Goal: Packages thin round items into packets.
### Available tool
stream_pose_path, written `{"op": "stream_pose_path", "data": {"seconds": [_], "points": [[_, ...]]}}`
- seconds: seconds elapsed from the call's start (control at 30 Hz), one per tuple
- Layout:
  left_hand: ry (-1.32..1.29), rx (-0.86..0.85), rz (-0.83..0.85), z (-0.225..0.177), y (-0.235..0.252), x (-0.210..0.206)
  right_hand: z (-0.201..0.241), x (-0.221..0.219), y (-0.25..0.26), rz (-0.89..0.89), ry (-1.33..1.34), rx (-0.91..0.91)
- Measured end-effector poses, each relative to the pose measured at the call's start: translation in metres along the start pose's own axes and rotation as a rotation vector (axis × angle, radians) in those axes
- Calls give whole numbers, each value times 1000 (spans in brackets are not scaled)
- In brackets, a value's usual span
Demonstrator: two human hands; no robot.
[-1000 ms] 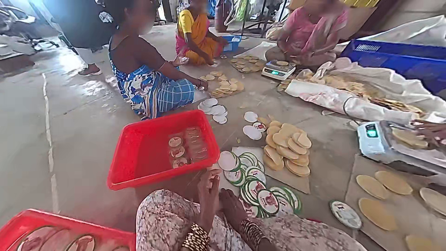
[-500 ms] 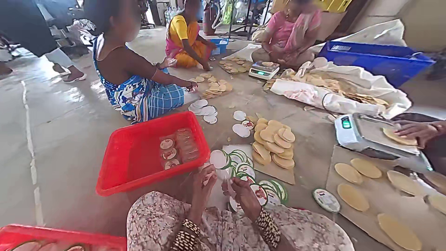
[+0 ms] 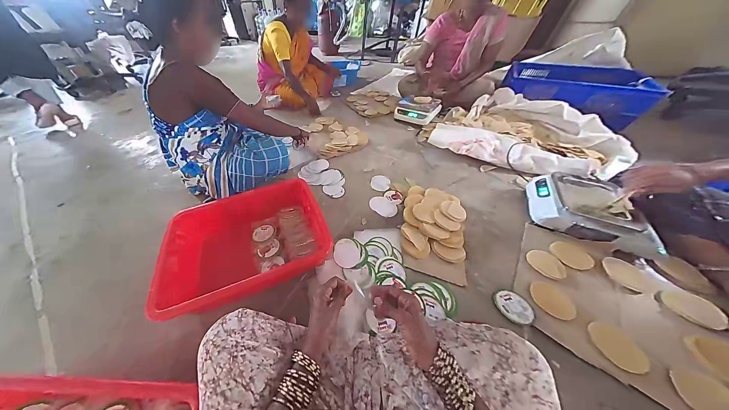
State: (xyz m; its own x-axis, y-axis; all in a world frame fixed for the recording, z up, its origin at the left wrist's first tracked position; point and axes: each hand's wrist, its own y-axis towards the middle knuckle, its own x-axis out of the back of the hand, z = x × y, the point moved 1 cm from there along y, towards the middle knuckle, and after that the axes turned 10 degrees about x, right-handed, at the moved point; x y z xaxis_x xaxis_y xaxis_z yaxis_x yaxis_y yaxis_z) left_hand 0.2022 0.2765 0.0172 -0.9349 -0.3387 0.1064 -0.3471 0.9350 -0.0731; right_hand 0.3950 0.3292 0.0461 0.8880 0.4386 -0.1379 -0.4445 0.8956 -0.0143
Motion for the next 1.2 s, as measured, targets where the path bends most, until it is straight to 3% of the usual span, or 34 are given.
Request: {"op": "stream_pose_path", "data": {"seconds": [0.2, 0.3, 0.4, 0.57, 0.63, 0.73, 0.83, 0.9, 1.07, 1.2], "points": [[65, -144, 96, 1, -3, -5, -2, -5, 1, -33, -409, 161], [-41, -64, 144, -1, -4, -3, -4, -4, 1, -39, -512, 276], [-172, 41, 302, -1, -3, 4, -3, 4, -1, 13, -541, 359], [155, 11, 399, -3, -6, -4, -1, 14, 0, 47, -678, 317], [137, 14, 284, -3, -9, -8, -7, 15, 9, 14, -557, 295], [-129, 49, -105, -1, -9, -7, -24, 14, 42, -40, -432, 278], [-403, 8, -458, -5, 0, 2, -31, 3, 86, 58, -670, 186], [-480, -13, -601, -9, 4, 7, -39, -10, 117, 194, -864, 96], [-518, -46, -684, -10, 8, 10, -82, -41, 169, 542, -1308, -59], [-554, -6, -696, -9, 12, 9, -87, -59, 169, 596, -1433, -106]]}}
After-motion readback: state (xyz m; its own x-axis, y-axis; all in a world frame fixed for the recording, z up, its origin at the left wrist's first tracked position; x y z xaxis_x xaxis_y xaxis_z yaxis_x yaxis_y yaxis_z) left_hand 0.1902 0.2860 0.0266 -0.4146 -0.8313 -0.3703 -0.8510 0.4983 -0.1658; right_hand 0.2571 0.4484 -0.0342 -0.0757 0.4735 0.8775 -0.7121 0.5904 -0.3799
